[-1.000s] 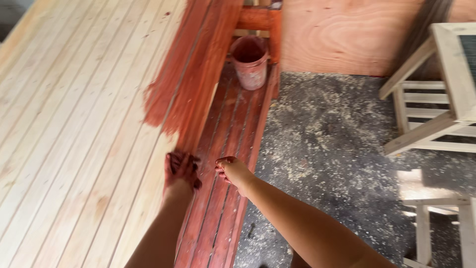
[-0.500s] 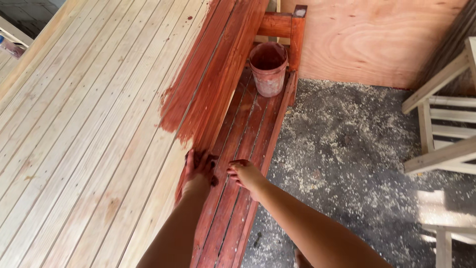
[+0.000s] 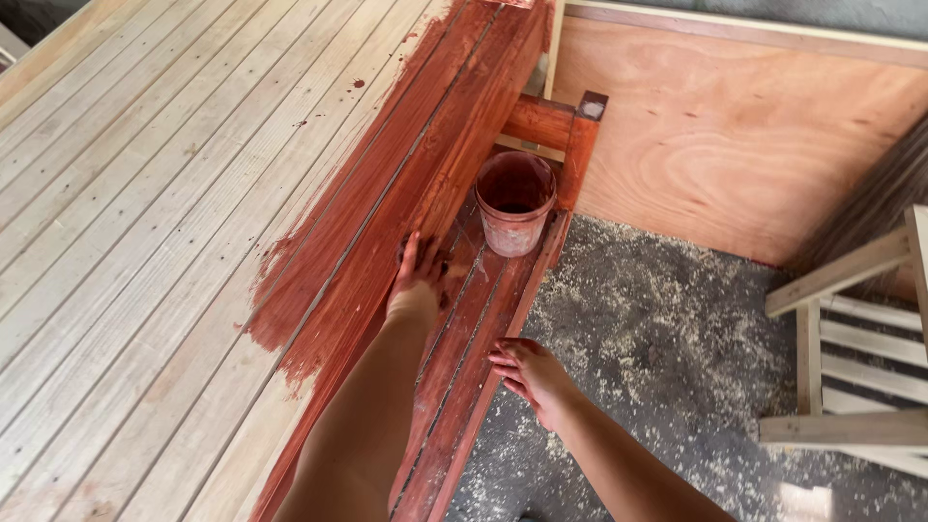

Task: The person applies reddish-brown stain to a wooden bed frame using a cloth. They repeatedly dip the cloth into a bucket of stain and rub it onto the slats and headboard, covering the surface progressively.

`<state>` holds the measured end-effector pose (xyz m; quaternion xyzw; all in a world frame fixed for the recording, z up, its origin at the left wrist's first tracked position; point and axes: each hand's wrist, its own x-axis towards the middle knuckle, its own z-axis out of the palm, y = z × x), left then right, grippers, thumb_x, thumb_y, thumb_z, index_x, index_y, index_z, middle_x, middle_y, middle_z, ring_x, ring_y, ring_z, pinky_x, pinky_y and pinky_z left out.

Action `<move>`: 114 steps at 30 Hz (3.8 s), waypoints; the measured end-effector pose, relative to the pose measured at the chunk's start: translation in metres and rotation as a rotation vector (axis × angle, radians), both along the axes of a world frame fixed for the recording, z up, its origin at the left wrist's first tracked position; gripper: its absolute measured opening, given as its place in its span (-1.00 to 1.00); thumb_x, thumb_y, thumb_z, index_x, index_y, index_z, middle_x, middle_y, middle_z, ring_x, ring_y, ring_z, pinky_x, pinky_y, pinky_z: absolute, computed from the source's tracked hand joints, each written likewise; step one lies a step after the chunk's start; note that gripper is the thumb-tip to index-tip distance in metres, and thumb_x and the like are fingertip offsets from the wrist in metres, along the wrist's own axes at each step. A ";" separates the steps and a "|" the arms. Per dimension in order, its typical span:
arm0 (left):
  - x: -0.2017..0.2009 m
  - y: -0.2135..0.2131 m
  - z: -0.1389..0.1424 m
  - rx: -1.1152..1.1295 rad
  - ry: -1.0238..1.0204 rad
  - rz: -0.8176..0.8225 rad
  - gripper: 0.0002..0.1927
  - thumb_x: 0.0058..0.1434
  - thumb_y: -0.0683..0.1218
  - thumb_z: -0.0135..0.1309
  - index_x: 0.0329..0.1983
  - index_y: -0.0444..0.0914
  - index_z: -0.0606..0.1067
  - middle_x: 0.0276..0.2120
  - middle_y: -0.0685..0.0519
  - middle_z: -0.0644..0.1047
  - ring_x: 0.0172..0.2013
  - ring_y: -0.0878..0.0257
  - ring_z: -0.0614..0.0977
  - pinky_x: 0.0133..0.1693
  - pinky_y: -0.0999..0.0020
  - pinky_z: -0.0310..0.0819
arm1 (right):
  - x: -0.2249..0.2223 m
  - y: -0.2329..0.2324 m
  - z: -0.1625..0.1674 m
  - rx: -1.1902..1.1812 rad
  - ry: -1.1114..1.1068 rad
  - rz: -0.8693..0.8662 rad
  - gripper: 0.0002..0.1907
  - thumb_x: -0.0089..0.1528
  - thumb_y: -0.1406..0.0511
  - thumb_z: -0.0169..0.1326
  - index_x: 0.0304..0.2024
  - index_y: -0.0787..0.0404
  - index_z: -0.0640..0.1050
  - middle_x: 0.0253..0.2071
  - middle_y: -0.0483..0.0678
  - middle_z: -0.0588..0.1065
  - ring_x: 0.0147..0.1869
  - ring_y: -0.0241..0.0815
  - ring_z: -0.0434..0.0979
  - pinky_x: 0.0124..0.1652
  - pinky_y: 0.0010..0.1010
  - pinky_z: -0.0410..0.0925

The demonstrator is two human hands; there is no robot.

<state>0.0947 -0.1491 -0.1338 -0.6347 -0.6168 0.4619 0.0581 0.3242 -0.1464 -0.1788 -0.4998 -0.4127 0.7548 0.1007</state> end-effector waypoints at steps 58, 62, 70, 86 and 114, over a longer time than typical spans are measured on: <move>-0.093 -0.160 0.022 0.787 -1.011 0.335 -0.49 0.22 0.05 0.18 0.25 0.28 0.46 0.42 0.14 0.22 0.46 0.04 0.06 0.43 -0.12 -0.17 | -0.179 -0.005 0.062 0.666 -0.003 -0.147 -0.39 0.33 0.26 -0.02 0.44 0.14 0.23 0.58 -0.06 0.01 0.60 -0.10 0.02 0.39 -0.28 0.13; -0.096 -0.055 0.041 0.698 -0.954 0.448 -0.48 0.24 0.07 0.13 0.27 0.34 0.42 0.40 0.13 0.20 0.44 0.00 0.08 0.44 -0.06 -0.16 | -0.198 0.084 0.072 0.850 -0.096 -0.086 -0.37 0.32 0.27 0.02 0.45 0.11 0.23 0.58 -0.06 -0.03 0.66 -0.05 -0.17 0.48 -0.19 -0.11; -0.107 0.134 0.052 0.690 -0.990 0.464 -0.50 0.29 0.08 0.06 0.30 0.33 0.40 0.37 0.12 0.22 0.41 0.04 0.11 0.39 -0.09 -0.08 | -0.210 0.256 0.060 1.080 -0.209 -0.100 -0.39 0.28 0.26 0.10 0.39 0.13 0.34 0.53 0.03 0.12 0.63 0.12 -0.06 0.48 -0.10 -0.07; -0.111 0.293 0.050 0.838 -1.074 0.386 -0.50 0.30 0.11 0.02 0.33 0.26 0.41 0.27 0.12 0.38 0.32 0.02 0.27 0.34 0.00 0.06 | -0.208 0.342 0.071 0.960 -0.037 -0.257 -0.51 0.30 0.36 0.08 0.29 0.31 0.43 0.42 0.10 0.32 0.51 0.03 0.23 0.38 -0.27 0.13; -0.230 0.452 0.051 0.772 -0.533 0.608 -0.52 0.17 -0.04 0.13 0.18 -0.13 0.35 0.06 -0.05 0.47 0.05 0.04 0.51 0.01 0.01 0.42 | -0.240 0.508 0.083 0.775 0.362 0.068 -0.75 0.33 0.47 -0.02 0.03 0.28 0.56 0.04 -0.05 0.56 -0.09 -0.33 0.46 -0.15 -0.51 0.33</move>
